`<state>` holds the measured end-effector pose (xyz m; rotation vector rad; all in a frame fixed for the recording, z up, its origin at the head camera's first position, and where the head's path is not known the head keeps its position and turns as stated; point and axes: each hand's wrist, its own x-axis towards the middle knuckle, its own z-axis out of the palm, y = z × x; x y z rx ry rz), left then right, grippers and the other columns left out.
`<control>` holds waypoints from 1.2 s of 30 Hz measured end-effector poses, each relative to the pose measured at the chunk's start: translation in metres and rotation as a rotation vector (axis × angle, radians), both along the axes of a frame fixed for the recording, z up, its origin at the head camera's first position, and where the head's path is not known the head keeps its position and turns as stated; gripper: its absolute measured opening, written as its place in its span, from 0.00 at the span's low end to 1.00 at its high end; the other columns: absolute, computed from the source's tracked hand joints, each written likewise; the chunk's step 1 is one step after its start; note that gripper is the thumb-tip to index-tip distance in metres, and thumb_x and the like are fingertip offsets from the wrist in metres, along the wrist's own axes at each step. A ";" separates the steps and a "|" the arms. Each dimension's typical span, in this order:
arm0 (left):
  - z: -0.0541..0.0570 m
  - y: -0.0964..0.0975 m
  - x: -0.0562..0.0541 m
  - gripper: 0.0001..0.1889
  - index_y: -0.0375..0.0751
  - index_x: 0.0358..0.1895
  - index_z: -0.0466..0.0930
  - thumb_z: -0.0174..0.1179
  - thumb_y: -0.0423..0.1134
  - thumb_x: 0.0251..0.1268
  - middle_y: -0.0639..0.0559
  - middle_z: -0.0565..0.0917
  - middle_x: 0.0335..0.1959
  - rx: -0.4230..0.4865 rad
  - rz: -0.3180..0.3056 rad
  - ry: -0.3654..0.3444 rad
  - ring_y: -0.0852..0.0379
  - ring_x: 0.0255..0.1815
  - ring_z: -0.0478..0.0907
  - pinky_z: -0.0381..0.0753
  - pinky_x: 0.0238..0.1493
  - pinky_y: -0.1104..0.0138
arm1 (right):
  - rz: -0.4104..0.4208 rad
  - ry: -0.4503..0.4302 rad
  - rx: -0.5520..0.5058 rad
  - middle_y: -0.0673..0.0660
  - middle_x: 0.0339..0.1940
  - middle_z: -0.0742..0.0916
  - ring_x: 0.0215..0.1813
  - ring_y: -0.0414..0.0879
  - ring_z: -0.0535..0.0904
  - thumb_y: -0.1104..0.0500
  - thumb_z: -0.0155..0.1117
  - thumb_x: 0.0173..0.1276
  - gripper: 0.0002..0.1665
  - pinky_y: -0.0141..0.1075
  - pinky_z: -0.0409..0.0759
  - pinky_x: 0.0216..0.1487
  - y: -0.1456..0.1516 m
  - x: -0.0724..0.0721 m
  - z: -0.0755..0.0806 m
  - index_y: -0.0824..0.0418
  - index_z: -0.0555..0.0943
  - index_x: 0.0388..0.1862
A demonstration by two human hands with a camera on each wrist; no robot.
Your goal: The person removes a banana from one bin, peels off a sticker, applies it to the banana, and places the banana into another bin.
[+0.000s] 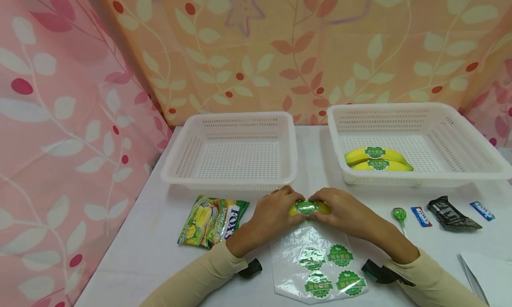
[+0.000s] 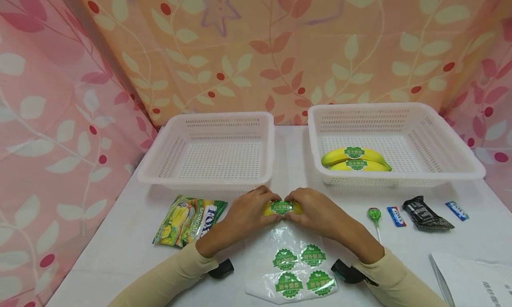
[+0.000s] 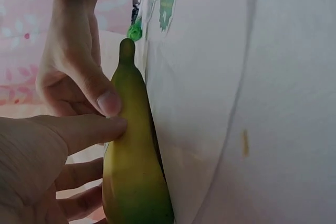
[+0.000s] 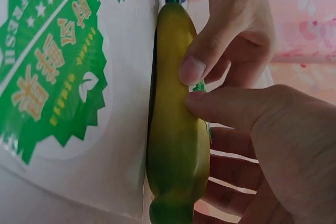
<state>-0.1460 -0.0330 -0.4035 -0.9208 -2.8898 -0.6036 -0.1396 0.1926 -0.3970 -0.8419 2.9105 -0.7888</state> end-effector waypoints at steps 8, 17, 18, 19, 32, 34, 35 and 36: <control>0.003 -0.002 -0.002 0.18 0.54 0.56 0.90 0.73 0.52 0.66 0.60 0.86 0.47 -0.002 0.035 -0.054 0.66 0.39 0.78 0.73 0.36 0.71 | -0.002 -0.072 -0.011 0.50 0.48 0.89 0.45 0.40 0.80 0.54 0.78 0.68 0.21 0.38 0.82 0.48 0.003 -0.001 0.001 0.61 0.86 0.55; 0.003 -0.002 -0.003 0.18 0.54 0.54 0.91 0.75 0.52 0.64 0.58 0.88 0.47 -0.011 0.042 -0.055 0.66 0.37 0.78 0.71 0.34 0.72 | 0.000 -0.093 -0.012 0.47 0.44 0.88 0.42 0.39 0.78 0.56 0.79 0.67 0.17 0.37 0.81 0.46 0.006 0.000 0.004 0.60 0.87 0.52; 0.003 -0.001 -0.003 0.18 0.54 0.54 0.91 0.75 0.52 0.64 0.58 0.88 0.46 -0.011 0.042 -0.054 0.66 0.37 0.78 0.71 0.34 0.72 | -0.004 -0.095 -0.010 0.47 0.44 0.87 0.42 0.40 0.78 0.56 0.79 0.67 0.18 0.37 0.81 0.46 0.006 0.000 0.005 0.60 0.87 0.53; 0.003 -0.001 -0.003 0.18 0.54 0.54 0.91 0.75 0.52 0.64 0.58 0.88 0.46 -0.010 0.041 -0.051 0.66 0.37 0.77 0.71 0.34 0.72 | -0.005 -0.099 -0.010 0.47 0.44 0.87 0.42 0.40 0.78 0.56 0.79 0.67 0.18 0.37 0.80 0.46 0.006 0.000 0.005 0.60 0.87 0.53; 0.021 0.005 0.006 0.22 0.48 0.66 0.84 0.71 0.48 0.72 0.53 0.85 0.56 0.166 -0.115 -0.086 0.59 0.55 0.82 0.81 0.54 0.71 | 0.003 -0.353 0.058 0.49 0.44 0.87 0.44 0.44 0.79 0.53 0.79 0.66 0.26 0.40 0.81 0.47 0.028 -0.009 0.021 0.63 0.85 0.59; 0.030 0.012 0.007 0.22 0.46 0.66 0.83 0.69 0.47 0.75 0.52 0.84 0.57 0.232 -0.160 -0.104 0.59 0.56 0.82 0.80 0.54 0.74 | 0.018 -0.377 0.047 0.47 0.41 0.86 0.42 0.43 0.78 0.54 0.79 0.66 0.23 0.37 0.80 0.43 0.031 -0.010 0.022 0.61 0.86 0.57; 0.035 0.017 0.006 0.22 0.46 0.67 0.83 0.68 0.47 0.75 0.52 0.84 0.58 0.252 -0.175 -0.106 0.59 0.56 0.82 0.80 0.54 0.74 | 0.028 -0.378 0.040 0.47 0.39 0.85 0.41 0.43 0.78 0.54 0.79 0.66 0.21 0.36 0.79 0.42 0.032 -0.010 0.022 0.60 0.86 0.55; 0.040 0.021 0.005 0.22 0.46 0.68 0.82 0.67 0.48 0.76 0.52 0.83 0.59 0.263 -0.185 -0.105 0.58 0.57 0.82 0.80 0.54 0.75 | 0.033 -0.377 0.033 0.46 0.36 0.84 0.40 0.42 0.77 0.54 0.79 0.66 0.19 0.35 0.78 0.41 0.033 -0.011 0.021 0.58 0.86 0.52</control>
